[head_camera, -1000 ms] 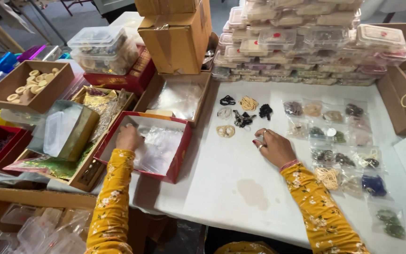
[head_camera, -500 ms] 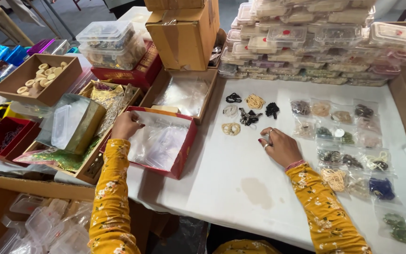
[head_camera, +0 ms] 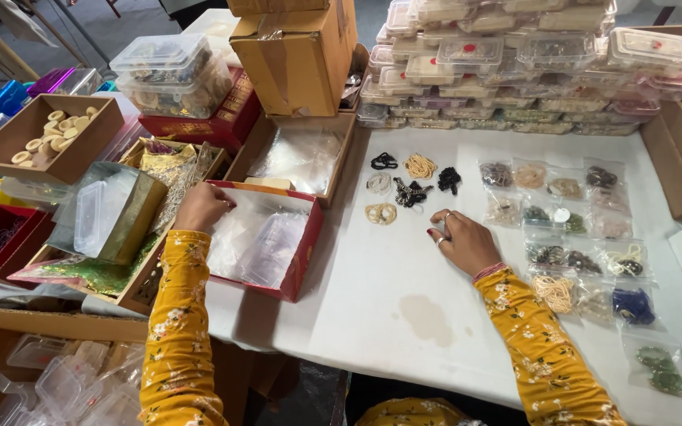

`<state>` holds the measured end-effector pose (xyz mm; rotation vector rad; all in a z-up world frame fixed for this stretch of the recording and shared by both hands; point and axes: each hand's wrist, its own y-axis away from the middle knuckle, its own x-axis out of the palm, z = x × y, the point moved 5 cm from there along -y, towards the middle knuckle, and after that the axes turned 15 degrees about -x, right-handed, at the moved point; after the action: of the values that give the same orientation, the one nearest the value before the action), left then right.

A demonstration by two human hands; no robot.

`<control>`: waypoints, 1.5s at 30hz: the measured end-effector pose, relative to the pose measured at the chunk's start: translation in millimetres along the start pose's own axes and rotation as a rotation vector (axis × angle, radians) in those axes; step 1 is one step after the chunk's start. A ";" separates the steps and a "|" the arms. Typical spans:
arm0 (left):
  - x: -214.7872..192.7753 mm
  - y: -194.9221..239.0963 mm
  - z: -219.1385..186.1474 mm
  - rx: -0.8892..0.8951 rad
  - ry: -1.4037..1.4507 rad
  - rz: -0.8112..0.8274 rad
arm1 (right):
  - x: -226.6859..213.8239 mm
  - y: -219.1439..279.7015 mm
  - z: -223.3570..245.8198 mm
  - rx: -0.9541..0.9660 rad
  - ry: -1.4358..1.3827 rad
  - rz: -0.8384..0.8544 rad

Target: Sorting various necklaces, beads, and jewelry items and packing them into plastic bags and storage boxes.

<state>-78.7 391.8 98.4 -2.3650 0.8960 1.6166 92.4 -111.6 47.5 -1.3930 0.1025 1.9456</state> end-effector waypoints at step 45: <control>229.0 150.8 -205.4 0.437 1.264 0.747 | 27.3 1.8 -27.2 0.026 -1.092 -0.114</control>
<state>60.5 90.9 11.9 -2.6368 2.1754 -0.3388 108.8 -111.4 12.6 -0.1714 -0.4472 2.3142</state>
